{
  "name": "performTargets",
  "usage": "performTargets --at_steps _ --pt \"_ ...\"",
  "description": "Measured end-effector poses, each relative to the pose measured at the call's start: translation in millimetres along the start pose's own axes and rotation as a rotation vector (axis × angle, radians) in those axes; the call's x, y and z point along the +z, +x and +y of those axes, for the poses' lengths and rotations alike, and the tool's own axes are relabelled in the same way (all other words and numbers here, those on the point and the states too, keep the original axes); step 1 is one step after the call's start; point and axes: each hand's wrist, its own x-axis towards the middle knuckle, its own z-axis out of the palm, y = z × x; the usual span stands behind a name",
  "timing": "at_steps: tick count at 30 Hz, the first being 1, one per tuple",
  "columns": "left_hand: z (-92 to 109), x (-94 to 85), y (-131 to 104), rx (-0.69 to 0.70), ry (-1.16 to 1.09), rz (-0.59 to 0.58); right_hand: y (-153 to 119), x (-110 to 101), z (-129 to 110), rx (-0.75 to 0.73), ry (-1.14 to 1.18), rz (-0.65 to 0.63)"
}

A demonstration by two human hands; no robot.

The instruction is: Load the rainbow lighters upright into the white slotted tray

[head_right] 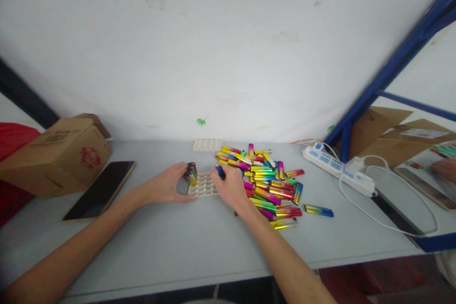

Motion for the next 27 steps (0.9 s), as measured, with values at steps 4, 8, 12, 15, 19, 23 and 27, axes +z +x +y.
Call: performTargets --at_steps 4,8,12,15,19,23,27 --pt "-0.3 0.3 1.0 0.000 0.014 -0.010 -0.6 0.9 1.0 -0.004 -0.054 -0.012" --pt "-1.9 1.8 0.4 -0.002 0.016 -0.010 -3.6 2.3 1.4 -0.098 -0.051 -0.062" --pt "-2.3 2.4 -0.4 0.002 0.003 -0.006 -7.6 1.5 -1.1 -0.297 -0.072 -0.135" --pt "-1.0 2.0 -0.5 0.007 -0.001 0.000 -10.7 0.7 -6.2 -0.352 -0.138 -0.161" --pt "0.6 0.9 -0.4 0.002 -0.015 0.002 -13.4 4.1 -10.1 -0.275 -0.176 -0.226" --pt "0.3 0.3 0.1 0.001 -0.033 -0.006 -13.1 8.2 -9.7 -0.227 -0.179 -0.282" --pt "-0.6 0.2 0.3 -0.015 -0.042 -0.003 -11.2 8.8 -12.2 -0.281 -0.264 -0.340"
